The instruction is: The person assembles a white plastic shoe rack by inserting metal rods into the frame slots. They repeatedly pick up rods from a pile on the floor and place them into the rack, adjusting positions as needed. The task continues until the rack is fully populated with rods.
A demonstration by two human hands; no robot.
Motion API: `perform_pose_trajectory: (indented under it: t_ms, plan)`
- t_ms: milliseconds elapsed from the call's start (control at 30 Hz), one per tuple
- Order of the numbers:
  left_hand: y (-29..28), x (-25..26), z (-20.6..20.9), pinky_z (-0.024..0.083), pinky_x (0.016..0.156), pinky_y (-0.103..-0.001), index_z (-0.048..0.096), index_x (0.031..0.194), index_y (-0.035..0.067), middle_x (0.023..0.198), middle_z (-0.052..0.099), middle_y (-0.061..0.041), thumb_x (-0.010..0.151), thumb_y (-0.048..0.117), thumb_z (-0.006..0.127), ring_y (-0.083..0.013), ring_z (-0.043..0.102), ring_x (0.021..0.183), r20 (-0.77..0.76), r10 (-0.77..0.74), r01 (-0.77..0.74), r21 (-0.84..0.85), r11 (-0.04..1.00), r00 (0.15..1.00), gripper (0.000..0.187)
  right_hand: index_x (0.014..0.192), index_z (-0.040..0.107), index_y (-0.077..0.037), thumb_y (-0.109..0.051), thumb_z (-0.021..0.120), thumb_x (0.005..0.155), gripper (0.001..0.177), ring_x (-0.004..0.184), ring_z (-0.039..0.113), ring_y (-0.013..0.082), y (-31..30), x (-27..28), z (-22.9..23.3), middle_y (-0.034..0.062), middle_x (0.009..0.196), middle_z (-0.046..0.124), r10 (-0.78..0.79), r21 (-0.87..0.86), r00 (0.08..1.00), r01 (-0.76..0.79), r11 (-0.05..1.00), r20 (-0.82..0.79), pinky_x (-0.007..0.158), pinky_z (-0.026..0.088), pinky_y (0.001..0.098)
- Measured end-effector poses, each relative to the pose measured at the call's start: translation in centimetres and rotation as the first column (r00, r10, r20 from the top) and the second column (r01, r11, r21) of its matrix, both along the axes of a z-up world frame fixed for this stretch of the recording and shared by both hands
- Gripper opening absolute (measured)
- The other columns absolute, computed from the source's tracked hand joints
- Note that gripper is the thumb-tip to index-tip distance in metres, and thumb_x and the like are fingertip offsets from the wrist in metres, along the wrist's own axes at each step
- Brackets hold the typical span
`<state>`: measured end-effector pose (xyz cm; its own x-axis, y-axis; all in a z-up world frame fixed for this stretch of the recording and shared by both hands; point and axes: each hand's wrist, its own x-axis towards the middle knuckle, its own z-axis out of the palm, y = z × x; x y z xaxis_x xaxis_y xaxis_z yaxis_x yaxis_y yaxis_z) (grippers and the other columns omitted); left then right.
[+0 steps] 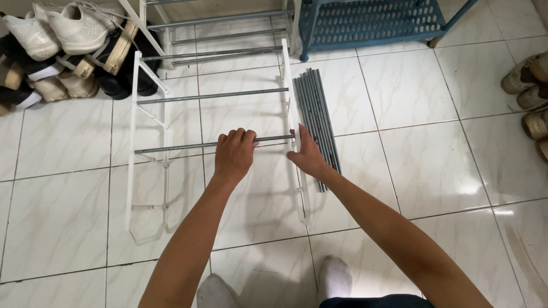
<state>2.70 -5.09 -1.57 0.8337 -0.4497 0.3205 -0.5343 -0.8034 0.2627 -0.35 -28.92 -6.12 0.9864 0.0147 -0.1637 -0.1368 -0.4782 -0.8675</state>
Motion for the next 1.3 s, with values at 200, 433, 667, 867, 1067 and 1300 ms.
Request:
perform_pose_trajectory:
  t_ms: [200,433,667,867,1067,1300]
  plan:
    - [0.3,-1.0,-0.7,0.046,0.069,-0.041,0.058,0.098,0.007,0.087,0.066,-0.006,0.093,0.028,0.073,-0.0252,0.064,0.083,0.022,-0.079,0.080,-0.084,0.993,0.997,0.026,0.149,0.033,0.003,-0.004,0.065,0.083,0.074,0.138,0.051,0.0351,0.0,-1.8,0.1,0.0236,0.149,0.052,-0.220,0.076,0.975,0.216,0.973,0.041,0.099,0.052,0.0397]
    - [0.0,-0.6,-1.5,0.049,0.065,-0.040,0.057,0.094,0.008,0.084,0.066,-0.004,0.094,0.029,0.074,-0.0239,0.066,0.080,0.019,-0.080,0.081,-0.103,0.991,0.997,0.026,0.145,0.057,-0.004,-0.005,0.057,0.083,0.062,0.095,0.072,0.0386,0.5,-3.0,2.8,0.0172,0.132,0.070,-0.281,-0.030,0.958,0.280,0.960,-0.063,0.084,0.057,0.0411]
    - [-0.2,-0.6,-1.5,0.051,0.057,-0.037,0.059,0.095,0.012,0.086,0.067,-0.001,0.092,0.034,0.074,-0.0204,0.067,0.075,0.049,-0.074,0.076,-0.033,0.997,0.996,0.026,0.133,0.052,0.006,-0.003,0.066,0.081,0.055,0.109,0.065,0.0342,-0.4,-1.9,0.6,0.0240,0.123,0.069,-0.114,-0.067,0.955,0.137,0.988,0.275,0.095,0.050,0.0443]
    - [0.8,-0.3,-2.1,0.050,0.045,-0.035,0.058,0.089,0.011,0.083,0.067,-0.001,0.093,0.039,0.073,-0.0194,0.068,0.067,0.097,-0.111,0.110,0.016,0.994,0.989,0.032,0.124,0.056,-0.001,-0.009,0.062,0.086,0.039,0.095,0.067,0.0345,0.2,-1.3,1.3,0.0198,0.107,0.067,-0.180,-0.163,0.983,0.173,0.971,-0.025,0.087,0.052,0.0453]
    - [0.4,-0.2,-1.1,0.045,0.041,-0.038,0.057,0.083,0.011,0.070,0.066,0.001,0.096,0.037,0.071,-0.0213,0.065,0.056,-0.005,-0.110,0.110,0.000,0.994,0.994,0.032,0.119,0.057,0.001,-0.008,0.064,0.086,0.035,0.100,0.064,0.0334,0.2,-1.3,1.5,0.0201,0.107,0.066,-0.174,-0.166,0.984,0.177,0.970,0.031,0.089,0.051,0.0447]
    - [-0.1,0.8,3.3,0.047,0.051,-0.043,0.058,0.084,0.011,0.069,0.068,-0.002,0.094,0.042,0.070,-0.0275,0.066,0.062,-0.457,-0.025,0.023,-0.010,1.000,0.889,0.034,0.117,0.056,0.001,-0.007,0.064,0.085,0.035,0.099,0.064,0.0321,0.0,-1.2,1.5,0.0189,0.106,0.068,-0.178,-0.124,0.984,0.180,0.976,0.031,0.089,0.051,0.0444]
